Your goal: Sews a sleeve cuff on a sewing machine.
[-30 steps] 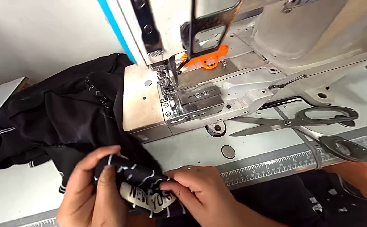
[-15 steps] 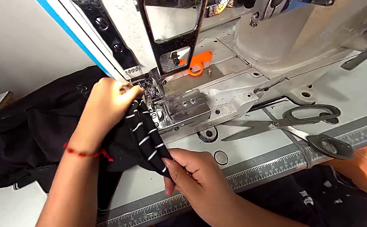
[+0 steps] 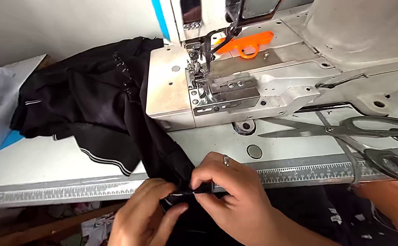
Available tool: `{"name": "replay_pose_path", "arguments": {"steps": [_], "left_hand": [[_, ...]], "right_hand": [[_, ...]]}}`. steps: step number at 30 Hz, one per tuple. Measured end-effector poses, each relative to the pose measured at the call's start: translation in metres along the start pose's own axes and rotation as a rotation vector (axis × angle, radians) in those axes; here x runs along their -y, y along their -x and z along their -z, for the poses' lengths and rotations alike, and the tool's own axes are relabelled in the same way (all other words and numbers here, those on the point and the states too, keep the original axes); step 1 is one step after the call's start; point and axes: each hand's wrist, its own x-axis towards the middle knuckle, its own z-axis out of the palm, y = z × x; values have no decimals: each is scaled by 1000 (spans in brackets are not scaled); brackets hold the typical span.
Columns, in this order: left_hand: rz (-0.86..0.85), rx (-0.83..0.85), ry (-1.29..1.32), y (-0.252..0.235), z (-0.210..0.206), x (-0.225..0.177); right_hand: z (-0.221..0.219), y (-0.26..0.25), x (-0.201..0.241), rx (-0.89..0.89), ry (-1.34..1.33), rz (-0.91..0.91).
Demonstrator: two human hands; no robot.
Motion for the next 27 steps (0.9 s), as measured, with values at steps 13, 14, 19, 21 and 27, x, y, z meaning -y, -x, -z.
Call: {"name": "replay_pose_path", "arguments": {"steps": [13,14,19,21,27], "left_hand": [[-165,-765,-12,20,-9,-7],[-163,-755,112,21,-7,-6],[78,-800,845,24,-9,-15],[54,-548,637,28,0,-5],[107,-188,492,18,22,1]], "right_hand": [[-1,28,1,-100,150,82],[-1,31,-1,-93,149,57],[3,35,-19,-214,-152,-186],[5,27,-14,-251,-558,-390],[6,12,-15,-38,-823,-412]]}}
